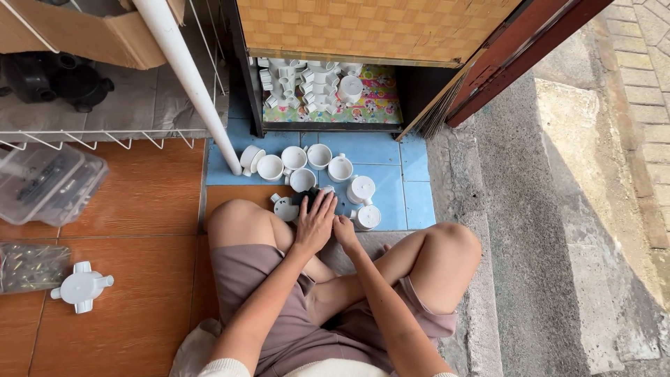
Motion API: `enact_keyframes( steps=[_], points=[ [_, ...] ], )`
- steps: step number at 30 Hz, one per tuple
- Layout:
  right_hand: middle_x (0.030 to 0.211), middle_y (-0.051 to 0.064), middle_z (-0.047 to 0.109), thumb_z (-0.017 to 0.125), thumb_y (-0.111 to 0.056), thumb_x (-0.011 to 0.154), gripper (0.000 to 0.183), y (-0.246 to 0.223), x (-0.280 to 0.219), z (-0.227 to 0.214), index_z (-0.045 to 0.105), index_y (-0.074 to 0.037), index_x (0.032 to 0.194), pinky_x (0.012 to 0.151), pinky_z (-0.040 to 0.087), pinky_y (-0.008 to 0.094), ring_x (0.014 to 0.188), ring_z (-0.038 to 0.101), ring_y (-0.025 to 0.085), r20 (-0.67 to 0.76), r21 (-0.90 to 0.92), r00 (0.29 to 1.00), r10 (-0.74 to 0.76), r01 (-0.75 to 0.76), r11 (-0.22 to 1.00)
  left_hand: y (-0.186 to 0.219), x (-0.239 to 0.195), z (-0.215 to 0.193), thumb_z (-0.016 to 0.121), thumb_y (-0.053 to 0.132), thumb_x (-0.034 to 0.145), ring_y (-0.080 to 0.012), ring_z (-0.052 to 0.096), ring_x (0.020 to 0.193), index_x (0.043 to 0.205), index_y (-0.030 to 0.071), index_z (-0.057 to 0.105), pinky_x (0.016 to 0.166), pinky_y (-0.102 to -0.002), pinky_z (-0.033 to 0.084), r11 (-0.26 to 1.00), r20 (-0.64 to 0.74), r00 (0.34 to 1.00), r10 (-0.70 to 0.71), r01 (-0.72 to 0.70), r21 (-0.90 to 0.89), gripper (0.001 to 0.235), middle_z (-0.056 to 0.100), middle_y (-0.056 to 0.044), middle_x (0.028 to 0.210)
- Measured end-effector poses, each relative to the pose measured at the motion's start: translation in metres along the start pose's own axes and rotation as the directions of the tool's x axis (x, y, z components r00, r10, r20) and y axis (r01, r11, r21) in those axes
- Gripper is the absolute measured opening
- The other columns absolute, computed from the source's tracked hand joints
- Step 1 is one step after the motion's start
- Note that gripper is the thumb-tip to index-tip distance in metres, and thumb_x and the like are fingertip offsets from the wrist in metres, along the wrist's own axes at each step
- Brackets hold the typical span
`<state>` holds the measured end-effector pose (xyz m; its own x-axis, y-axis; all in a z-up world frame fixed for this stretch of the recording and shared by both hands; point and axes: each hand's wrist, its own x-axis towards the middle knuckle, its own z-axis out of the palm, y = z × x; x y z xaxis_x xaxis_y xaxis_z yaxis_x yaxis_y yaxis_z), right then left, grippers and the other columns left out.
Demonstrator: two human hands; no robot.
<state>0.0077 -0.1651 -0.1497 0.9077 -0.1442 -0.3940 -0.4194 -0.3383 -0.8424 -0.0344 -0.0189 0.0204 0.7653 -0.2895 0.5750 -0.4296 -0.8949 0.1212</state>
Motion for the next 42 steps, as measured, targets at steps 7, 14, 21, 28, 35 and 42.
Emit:
enact_keyframes(
  steps=[7, 14, 21, 28, 35, 42],
  points=[
    [0.094, 0.023, 0.073, 0.054, -0.051, 0.102, 0.051, -0.053, -0.045, -0.012, 0.078, -0.006, 0.103, 0.087, 0.054, 0.05, 0.103, 0.069, 0.035, 0.041, 0.067, 0.999, -0.028, 0.025, 0.997, -0.005, -0.003, 0.015, 0.058, 0.018, 0.099, -0.0301, 0.04, 0.147, 0.143, 0.011, 0.058, 0.114, -0.063, 0.031, 0.992, 0.011, 0.992, -0.128, 0.128, -0.007, 0.045, 0.053, -0.01, 0.152],
    [0.092, 0.019, 0.074, 0.053, -0.044, 0.101, 0.046, -0.061, -0.047, -0.014, 0.077, -0.005, 0.104, 0.089, 0.053, 0.048, 0.098, 0.068, 0.031, 0.019, 0.052, 0.999, -0.03, 0.029, 0.998, -0.005, 0.0, 0.012, 0.057, 0.021, 0.097, -0.031, 0.043, 0.145, 0.141, 0.012, 0.058, 0.111, -0.065, 0.033, 0.996, -0.004, 0.997, -0.079, 0.079, 0.031, 0.045, 0.054, -0.009, 0.15],
    [0.079, 0.015, 0.068, 0.059, -0.045, 0.103, 0.047, -0.045, -0.033, -0.007, 0.076, -0.001, 0.104, 0.07, 0.062, 0.04, 0.082, 0.071, 0.027, 0.067, 0.233, 0.998, -0.008, -0.008, 0.973, -0.013, 0.001, 0.028, 0.056, 0.021, 0.099, -0.0277, 0.042, 0.147, 0.137, 0.012, 0.062, 0.114, -0.061, 0.03, 0.993, 0.045, 0.993, -0.106, 0.108, -0.051, 0.039, 0.056, -0.01, 0.15],
    [0.085, 0.015, 0.07, 0.059, -0.044, 0.104, 0.048, -0.058, -0.041, -0.008, 0.073, 0.0, 0.117, 0.071, 0.062, 0.037, 0.083, 0.069, 0.026, 0.075, 0.276, 0.997, 0.013, -0.033, 0.961, -0.02, 0.007, 0.032, 0.062, 0.019, 0.094, -0.0272, 0.049, 0.14, 0.137, 0.016, 0.063, 0.109, -0.062, 0.036, 0.994, -0.046, 0.993, -0.107, 0.107, 0.002, 0.043, 0.062, -0.005, 0.139],
    [0.081, 0.018, 0.069, 0.056, -0.046, 0.105, 0.047, -0.037, -0.028, -0.006, 0.077, -0.004, 0.104, 0.071, 0.062, 0.041, 0.083, 0.071, 0.027, 0.078, 0.206, 0.997, -0.023, 0.007, 0.979, -0.014, 0.005, 0.025, 0.058, 0.018, 0.098, -0.0275, 0.045, 0.145, 0.136, 0.013, 0.063, 0.112, -0.058, 0.034, 0.991, 0.032, 0.996, -0.078, 0.081, -0.104, 0.039, 0.061, -0.01, 0.144],
    [0.077, 0.014, 0.067, 0.06, -0.047, 0.104, 0.047, -0.062, -0.046, -0.01, 0.076, -0.003, 0.101, 0.07, 0.062, 0.036, 0.078, 0.069, 0.025, 0.098, 0.263, 0.995, -0.022, -0.004, 0.965, -0.025, 0.008, 0.036, 0.058, 0.023, 0.101, -0.0282, 0.048, 0.142, 0.135, 0.015, 0.064, 0.109, -0.057, 0.035, 0.975, -0.046, 0.978, -0.204, 0.199, -0.096, 0.035, 0.064, -0.007, 0.138]
  ],
)
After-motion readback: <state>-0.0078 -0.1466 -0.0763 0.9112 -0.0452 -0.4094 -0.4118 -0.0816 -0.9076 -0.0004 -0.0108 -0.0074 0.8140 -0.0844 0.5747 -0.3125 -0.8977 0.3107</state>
